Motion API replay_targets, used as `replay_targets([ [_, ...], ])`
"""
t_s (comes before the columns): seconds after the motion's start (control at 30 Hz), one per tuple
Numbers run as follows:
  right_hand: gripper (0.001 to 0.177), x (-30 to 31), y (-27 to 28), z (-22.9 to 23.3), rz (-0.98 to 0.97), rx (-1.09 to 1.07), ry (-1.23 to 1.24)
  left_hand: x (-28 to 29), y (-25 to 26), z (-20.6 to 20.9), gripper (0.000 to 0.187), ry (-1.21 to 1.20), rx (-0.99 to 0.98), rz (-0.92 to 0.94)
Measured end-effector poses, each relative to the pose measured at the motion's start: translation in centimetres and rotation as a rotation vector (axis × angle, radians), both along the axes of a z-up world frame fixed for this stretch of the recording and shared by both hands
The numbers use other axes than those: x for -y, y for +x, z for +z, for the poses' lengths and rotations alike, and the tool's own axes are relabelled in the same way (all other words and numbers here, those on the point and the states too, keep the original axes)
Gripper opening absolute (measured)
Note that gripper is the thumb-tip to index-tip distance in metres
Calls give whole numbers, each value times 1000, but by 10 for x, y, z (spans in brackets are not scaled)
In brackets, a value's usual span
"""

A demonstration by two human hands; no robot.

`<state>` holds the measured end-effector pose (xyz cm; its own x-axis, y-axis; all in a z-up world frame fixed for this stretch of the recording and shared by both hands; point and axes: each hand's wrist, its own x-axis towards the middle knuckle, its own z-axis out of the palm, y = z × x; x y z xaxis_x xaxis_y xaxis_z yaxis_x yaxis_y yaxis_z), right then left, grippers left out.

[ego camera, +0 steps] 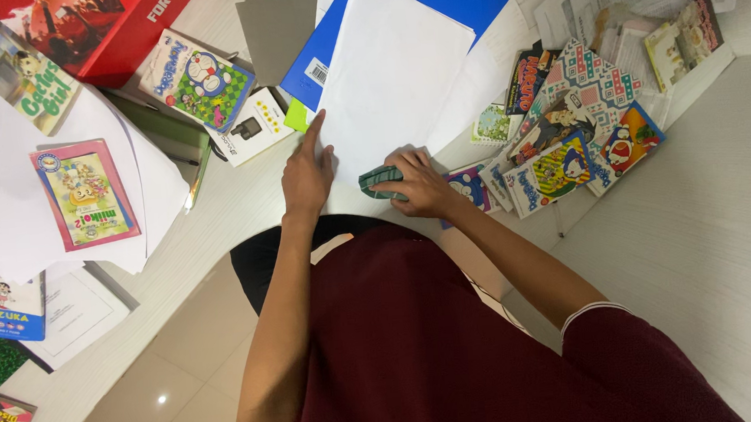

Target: The person picks up cards and a small notebook from a desk, places them into a clear plastic container, and then stacks papers onto an orange clipboard. The person then uses a green cloth to wipe the surface of a blank white sheet of paper on the clipboard before securing the paper under the clip.

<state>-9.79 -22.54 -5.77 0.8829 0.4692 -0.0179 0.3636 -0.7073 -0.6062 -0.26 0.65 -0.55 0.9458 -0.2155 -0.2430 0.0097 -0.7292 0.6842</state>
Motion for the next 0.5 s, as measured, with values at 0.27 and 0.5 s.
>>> replay_targets([
  [0.27, 44, -2, -1, -6, -57, -18, 8, -27, -27, -26, 50, -311, -207, 390],
  [0.5, 57, -6, 16, -24, -160, 25, 11, -37, -35, -72, 25, -607, -274, 612],
])
